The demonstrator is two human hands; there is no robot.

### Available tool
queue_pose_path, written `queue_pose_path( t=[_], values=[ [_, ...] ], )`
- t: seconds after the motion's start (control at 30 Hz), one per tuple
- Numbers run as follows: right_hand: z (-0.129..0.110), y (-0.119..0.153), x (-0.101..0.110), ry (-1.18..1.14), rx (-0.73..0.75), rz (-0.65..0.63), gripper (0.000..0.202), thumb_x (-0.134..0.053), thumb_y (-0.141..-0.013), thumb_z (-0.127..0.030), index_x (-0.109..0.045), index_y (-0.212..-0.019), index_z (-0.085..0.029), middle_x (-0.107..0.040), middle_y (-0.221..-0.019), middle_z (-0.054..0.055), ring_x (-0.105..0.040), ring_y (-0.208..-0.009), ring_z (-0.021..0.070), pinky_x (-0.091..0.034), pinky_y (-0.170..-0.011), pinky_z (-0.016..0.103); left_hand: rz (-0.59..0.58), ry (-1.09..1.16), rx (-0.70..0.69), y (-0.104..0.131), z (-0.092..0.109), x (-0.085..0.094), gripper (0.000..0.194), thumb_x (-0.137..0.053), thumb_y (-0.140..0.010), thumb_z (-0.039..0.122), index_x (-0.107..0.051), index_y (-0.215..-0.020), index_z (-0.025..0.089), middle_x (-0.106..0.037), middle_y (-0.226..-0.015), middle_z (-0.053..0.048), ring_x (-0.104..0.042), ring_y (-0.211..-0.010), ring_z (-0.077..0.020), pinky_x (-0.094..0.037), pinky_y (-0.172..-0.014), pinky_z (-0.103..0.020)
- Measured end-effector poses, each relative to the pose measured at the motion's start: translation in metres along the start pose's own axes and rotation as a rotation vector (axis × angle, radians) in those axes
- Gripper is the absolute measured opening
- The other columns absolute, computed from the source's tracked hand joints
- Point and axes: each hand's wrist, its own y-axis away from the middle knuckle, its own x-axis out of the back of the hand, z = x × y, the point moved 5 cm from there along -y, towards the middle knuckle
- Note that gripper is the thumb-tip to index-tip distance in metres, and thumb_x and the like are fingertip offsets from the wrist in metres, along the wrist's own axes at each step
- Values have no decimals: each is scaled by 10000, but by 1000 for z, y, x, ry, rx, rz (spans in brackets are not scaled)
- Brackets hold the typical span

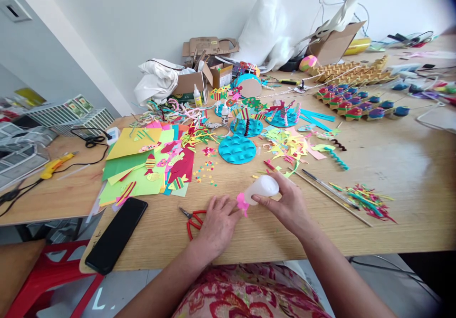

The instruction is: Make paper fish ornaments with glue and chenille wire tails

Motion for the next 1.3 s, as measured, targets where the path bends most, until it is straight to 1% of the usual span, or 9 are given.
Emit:
queue_pose_path(
  t=[0.07,0.2,0.4,0.57,0.73,0.9,1.1,1.3],
  values=[
    [0,0,0,5,4,-5,270,-609,-702,-443,-511,-780,-204,-566,-645,-17,-517,-575,150,-388,-516,254,-2,8,3,0,0,0,341,-417,-878,202,-509,-1178,335,-543,-1187,-14,-376,-1170,-232,-306,-964,-469],
    [2,-2,3,24,-1,35,323,-629,-675,-469,-521,-806,-194,-569,-649,-12,-524,-575,157,-386,-515,259,-8,21,4,0,0,0,321,-410,-882,219,-518,-1165,326,-531,-1211,-10,-381,-1162,-236,-296,-970,-487],
    [3,-1,1,25,-9,-20,313,-619,-690,-470,-518,-806,-197,-575,-657,-9,-529,-589,160,-389,-521,258,-4,34,9,0,1,1,335,-394,-886,217,-498,-1184,329,-526,-1213,-12,-367,-1172,-232,-281,-982,-494],
    [2,-1,4,48,12,15,327,-627,-682,-470,-526,-817,-191,-569,-659,-8,-525,-586,160,-381,-519,257,-10,40,8,0,0,0,337,-387,-889,218,-498,-1186,332,-523,-1226,-7,-372,-1168,-239,-282,-977,-498],
    [3,0,2,45,-7,-20,331,-631,-679,-469,-525,-815,-187,-568,-650,-11,-520,-583,156,-381,-518,251,-8,18,3,0,0,1,351,-412,-878,203,-496,-1194,332,-535,-1206,-14,-378,-1165,-234,-298,-971,-483],
    [4,-3,4,60,3,26,321,-632,-670,-461,-532,-812,-190,-570,-656,-10,-521,-587,158,-376,-521,252,-27,28,12,-1,1,2,336,-409,-877,207,-512,-1175,323,-535,-1212,-8,-390,-1156,-235,-300,-972,-480],
    [1,-3,0,41,7,-11,319,-618,-685,-469,-533,-808,-187,-573,-650,-8,-523,-588,157,-379,-519,251,6,30,11,0,0,0,344,-410,-877,203,-503,-1181,333,-540,-1200,-7,-385,-1157,-238,-294,-968,-493],
    [2,-2,3,56,3,24,327,-632,-672,-472,-524,-811,-196,-566,-654,-14,-519,-585,154,-379,-518,247,11,19,9,0,0,0,332,-420,-875,204,-513,-1169,327,-541,-1198,-11,-391,-1152,-234,-300,-966,-492]
  ],
)
